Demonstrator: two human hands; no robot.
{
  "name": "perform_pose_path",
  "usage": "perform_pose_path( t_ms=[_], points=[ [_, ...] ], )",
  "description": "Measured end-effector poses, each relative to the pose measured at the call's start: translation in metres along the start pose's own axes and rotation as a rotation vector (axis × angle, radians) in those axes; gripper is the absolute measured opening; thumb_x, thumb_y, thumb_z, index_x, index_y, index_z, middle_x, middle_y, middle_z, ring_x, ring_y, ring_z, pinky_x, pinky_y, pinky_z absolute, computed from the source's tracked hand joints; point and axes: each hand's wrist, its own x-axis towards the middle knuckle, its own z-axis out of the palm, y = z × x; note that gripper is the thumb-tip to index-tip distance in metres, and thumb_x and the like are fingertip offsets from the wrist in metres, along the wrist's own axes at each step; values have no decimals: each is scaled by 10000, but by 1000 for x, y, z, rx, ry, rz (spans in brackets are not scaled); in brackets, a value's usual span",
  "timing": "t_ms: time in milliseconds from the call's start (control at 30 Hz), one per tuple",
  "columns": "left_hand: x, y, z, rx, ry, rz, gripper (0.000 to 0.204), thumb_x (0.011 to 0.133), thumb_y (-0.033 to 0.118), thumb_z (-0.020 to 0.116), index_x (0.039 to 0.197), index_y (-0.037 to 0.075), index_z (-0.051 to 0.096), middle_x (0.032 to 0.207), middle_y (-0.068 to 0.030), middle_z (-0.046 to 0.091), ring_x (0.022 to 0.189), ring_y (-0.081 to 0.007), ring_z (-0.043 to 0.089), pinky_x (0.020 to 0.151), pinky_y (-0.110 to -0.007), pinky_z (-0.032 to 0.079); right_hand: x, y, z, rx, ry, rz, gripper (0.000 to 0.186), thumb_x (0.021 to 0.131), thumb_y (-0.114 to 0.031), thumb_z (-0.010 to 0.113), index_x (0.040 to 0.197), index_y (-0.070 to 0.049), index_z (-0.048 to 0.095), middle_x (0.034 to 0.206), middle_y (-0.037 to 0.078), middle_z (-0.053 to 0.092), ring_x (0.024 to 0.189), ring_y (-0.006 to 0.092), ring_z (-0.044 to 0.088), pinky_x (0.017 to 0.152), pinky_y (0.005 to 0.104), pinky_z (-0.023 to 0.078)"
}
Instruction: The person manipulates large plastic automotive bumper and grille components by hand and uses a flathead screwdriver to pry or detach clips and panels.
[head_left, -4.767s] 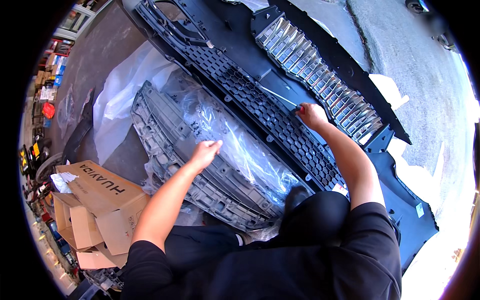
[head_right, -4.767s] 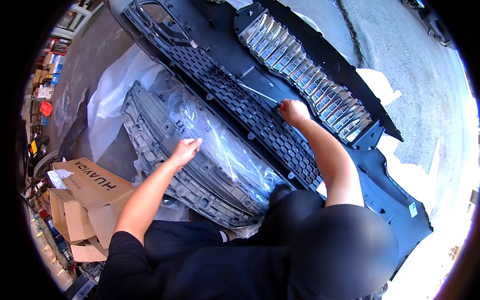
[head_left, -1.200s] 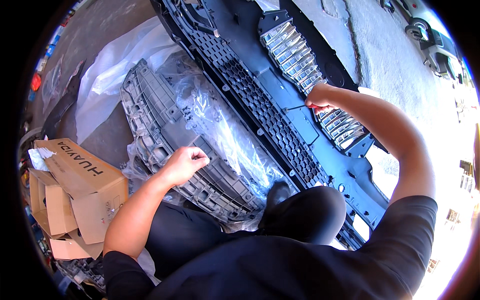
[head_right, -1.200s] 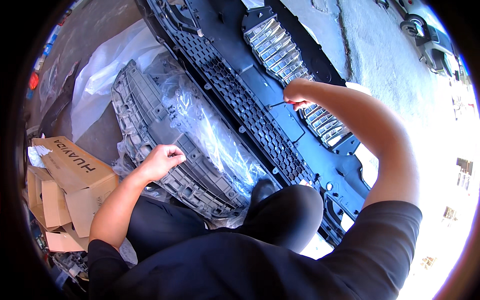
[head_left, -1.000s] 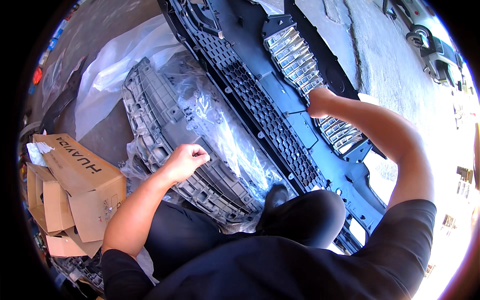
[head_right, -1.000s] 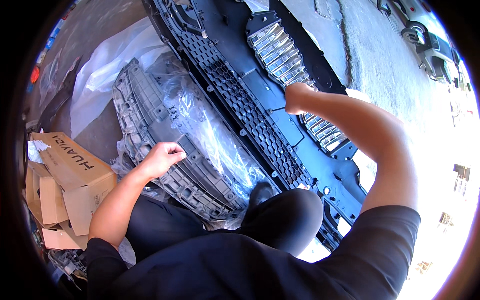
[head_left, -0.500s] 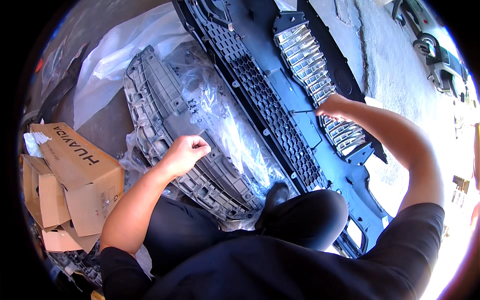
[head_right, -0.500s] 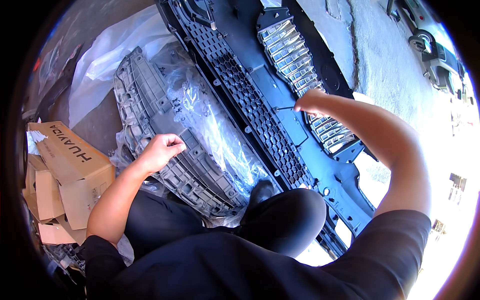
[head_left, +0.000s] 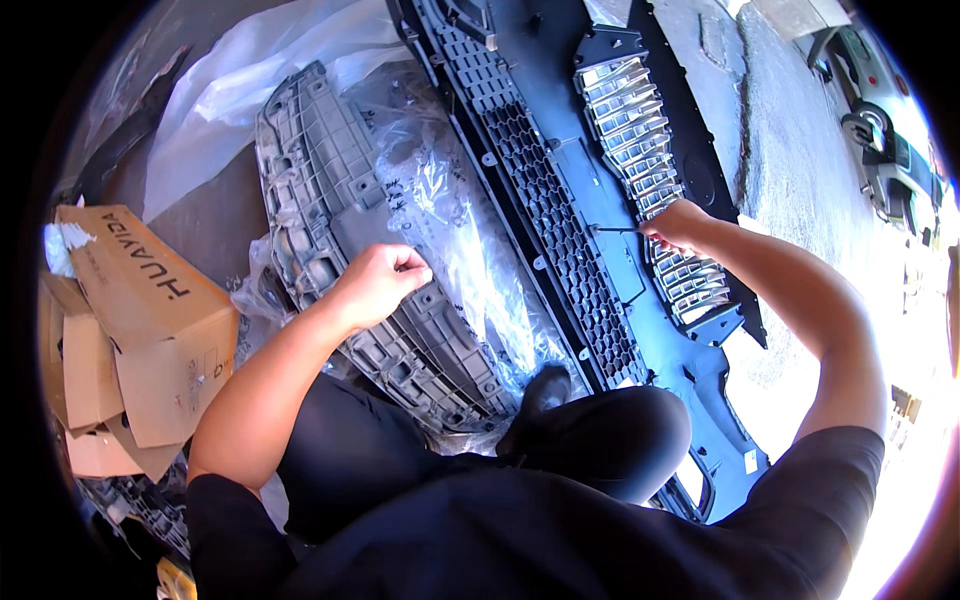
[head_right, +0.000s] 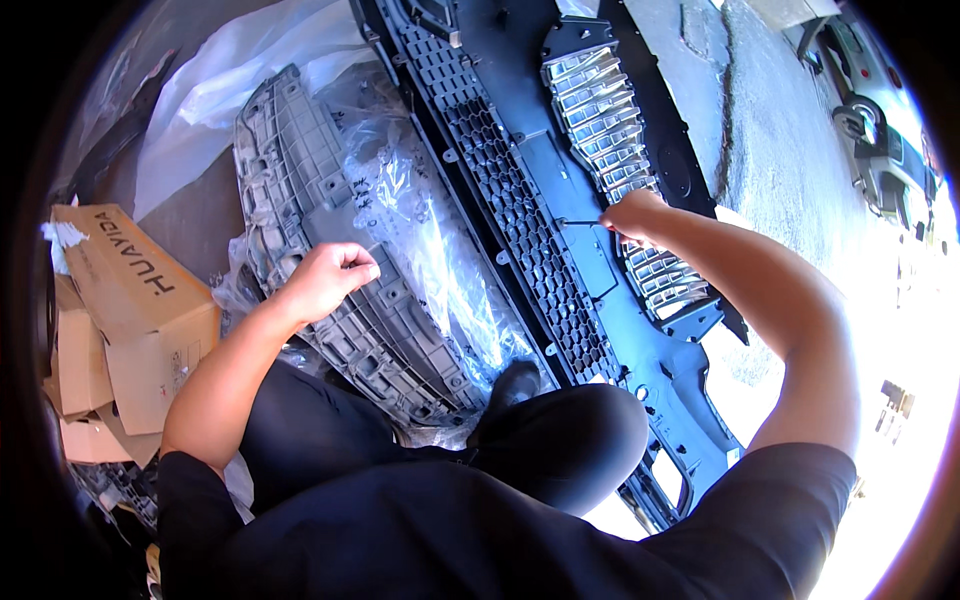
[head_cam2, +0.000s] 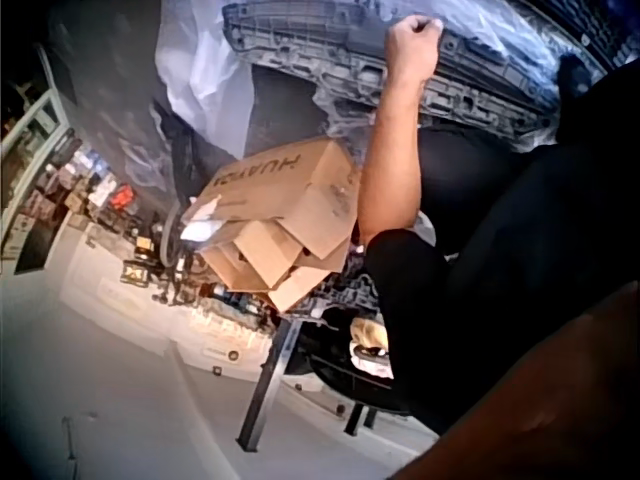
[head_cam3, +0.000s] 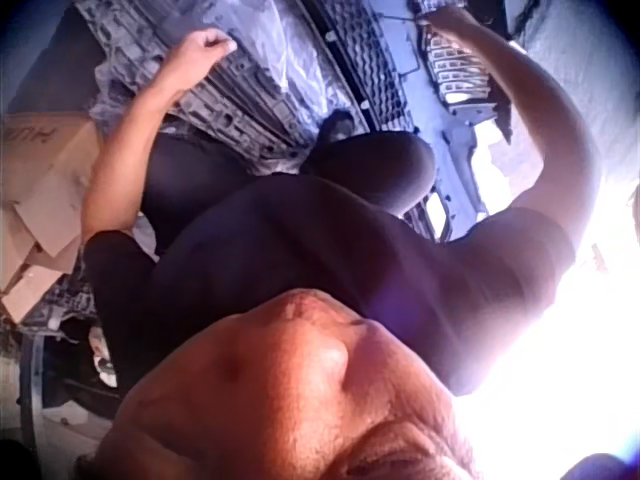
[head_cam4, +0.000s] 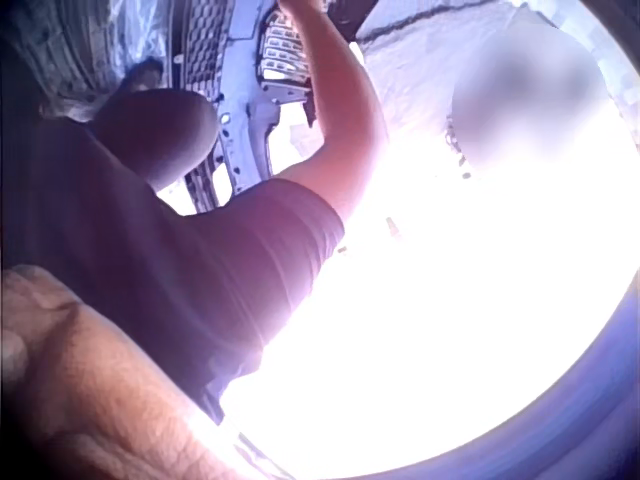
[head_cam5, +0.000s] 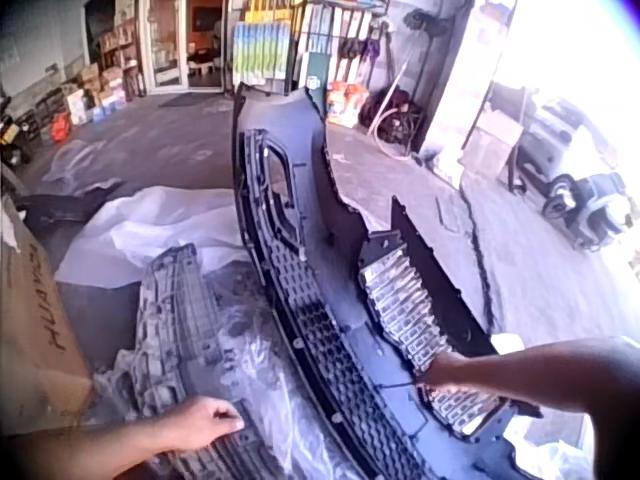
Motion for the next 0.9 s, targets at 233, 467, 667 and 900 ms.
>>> perform_pose_path(
  t_ms=[233, 467, 667, 900],
  points=[
    [4, -4, -3, 27, 28, 39, 224, 925, 210, 698, 971, -9, 716, 836, -65, 698, 802, -131, 611, 771, -317, 498, -19, 18, 18, -1175, 355, -807, 122, 905, -164, 636, 950, -89, 721, 956, 120, 722, 936, 276, 715, 810, 414, 557],
    [7, -7, -5, 28, 19, 13, 158, 920, 150, 680, 974, 3, 706, 871, -20, 673, 834, -100, 583, 789, -288, 485, 3, 10, 2, -129, -21, -118, 326, 880, -351, 720, 816, -32, 697, 696, 121, 665, 536, 265, 639, 563, 391, 553],
    [5, -13, 0, -22, -127, -24, 163, 919, 8, 545, 996, -10, 688, 848, -37, 662, 717, -95, 569, 662, -265, 479, -11, 24, 15, -1096, 382, -825, 252, 880, -288, 719, 967, -52, 694, 918, 152, 729, 918, 297, 716, 776, 419, 561],
    [1, -4, -5, 158, -284, -28, 191, 940, 68, 566, 1056, 11, 707, 854, -75, 711, 663, -110, 603, 627, -280, 500, -4, 17, 2, -351, 176, -361, 110, 885, -138, 709, 960, -57, 701, 894, 123, 705, 745, 196, 701, 584, 366, 539]
  ],
)
